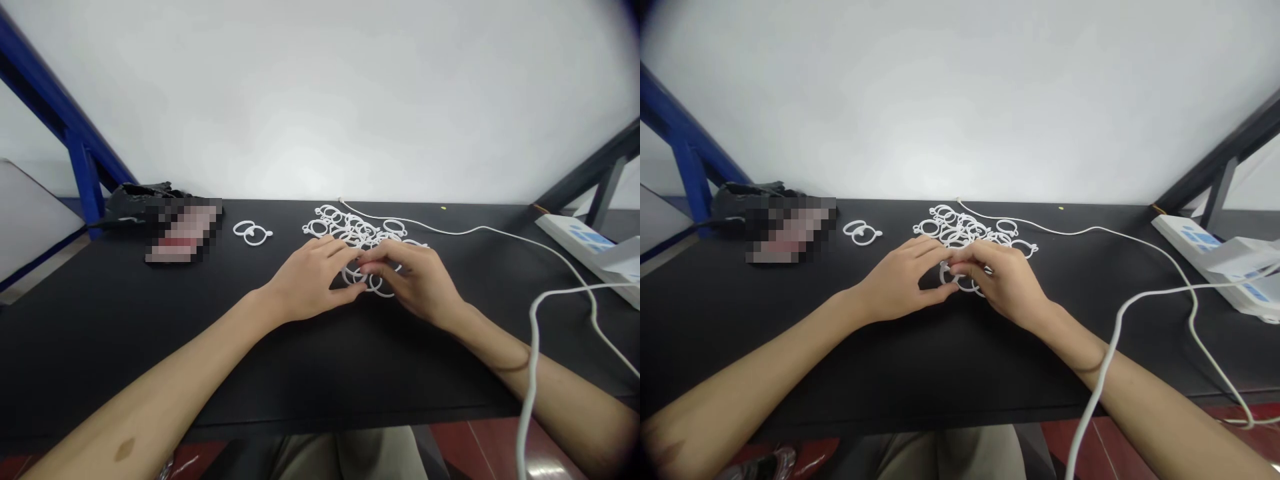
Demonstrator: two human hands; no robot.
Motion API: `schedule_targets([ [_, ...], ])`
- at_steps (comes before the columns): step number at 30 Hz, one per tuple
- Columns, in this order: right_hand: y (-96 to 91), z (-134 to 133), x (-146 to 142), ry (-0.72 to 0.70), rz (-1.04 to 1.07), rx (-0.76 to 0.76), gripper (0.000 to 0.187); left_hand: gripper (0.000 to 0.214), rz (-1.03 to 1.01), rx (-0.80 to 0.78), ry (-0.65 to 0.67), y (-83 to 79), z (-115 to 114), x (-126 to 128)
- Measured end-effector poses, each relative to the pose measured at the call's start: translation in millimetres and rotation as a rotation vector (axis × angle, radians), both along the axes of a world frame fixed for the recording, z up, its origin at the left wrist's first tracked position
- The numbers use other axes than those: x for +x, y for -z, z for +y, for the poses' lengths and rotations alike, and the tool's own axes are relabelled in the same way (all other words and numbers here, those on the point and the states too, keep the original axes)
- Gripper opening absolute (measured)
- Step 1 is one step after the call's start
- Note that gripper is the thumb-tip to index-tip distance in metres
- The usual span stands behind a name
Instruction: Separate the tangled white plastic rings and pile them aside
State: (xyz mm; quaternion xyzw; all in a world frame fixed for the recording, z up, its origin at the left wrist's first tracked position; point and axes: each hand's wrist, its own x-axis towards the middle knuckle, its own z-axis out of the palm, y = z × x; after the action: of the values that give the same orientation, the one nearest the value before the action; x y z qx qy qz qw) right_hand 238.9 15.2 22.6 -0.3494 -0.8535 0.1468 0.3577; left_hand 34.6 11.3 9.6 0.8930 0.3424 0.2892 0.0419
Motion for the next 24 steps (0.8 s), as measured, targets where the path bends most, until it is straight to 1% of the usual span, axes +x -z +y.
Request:
schedule_targets([
  [1,1.2,1,0,0.006,-0.006,-0.022,0.006,0.025,0.000,0.008,-0.018,0.2,1,-1],
  [3,3.7,1,1,0.022,-0.054,-0.050,0.023,0.028,-0.006,0.046,-0.093,0.3,3,-3],
  [5,5.9,2,2,0.019,-0.149,-0.032,0.038,0.032,-0.017,0.080,-0.232,-0.4,7,-8],
  [6,6.7,2,2,0.013,-0.204,-0.008,0.042,0.034,-0.019,0.084,-0.312,-0.9,10,-11],
  [9,8.0,3,3,-0.027,-0.354,0.048,0.046,0.036,0.019,0.042,-0.545,-1.8,20,-23],
  [11,8.1,4,3,-0.051,-0.413,0.057,0.045,0.037,0.102,0.019,-0.663,-1.0,25,-31],
  [15,8.0,6,4,-0.068,-0.429,0.060,0.029,0.040,0.287,-0.007,-0.820,2.6,32,-45],
  [19,8.4,8,5,-0.087,-0.415,0.041,0.016,0.042,0.376,-0.046,-0.899,3.6,32,-50],
  [24,7.9,7,5,-0.081,-0.416,0.003,0.003,0.043,0.405,-0.098,-0.934,2.1,32,-52],
])
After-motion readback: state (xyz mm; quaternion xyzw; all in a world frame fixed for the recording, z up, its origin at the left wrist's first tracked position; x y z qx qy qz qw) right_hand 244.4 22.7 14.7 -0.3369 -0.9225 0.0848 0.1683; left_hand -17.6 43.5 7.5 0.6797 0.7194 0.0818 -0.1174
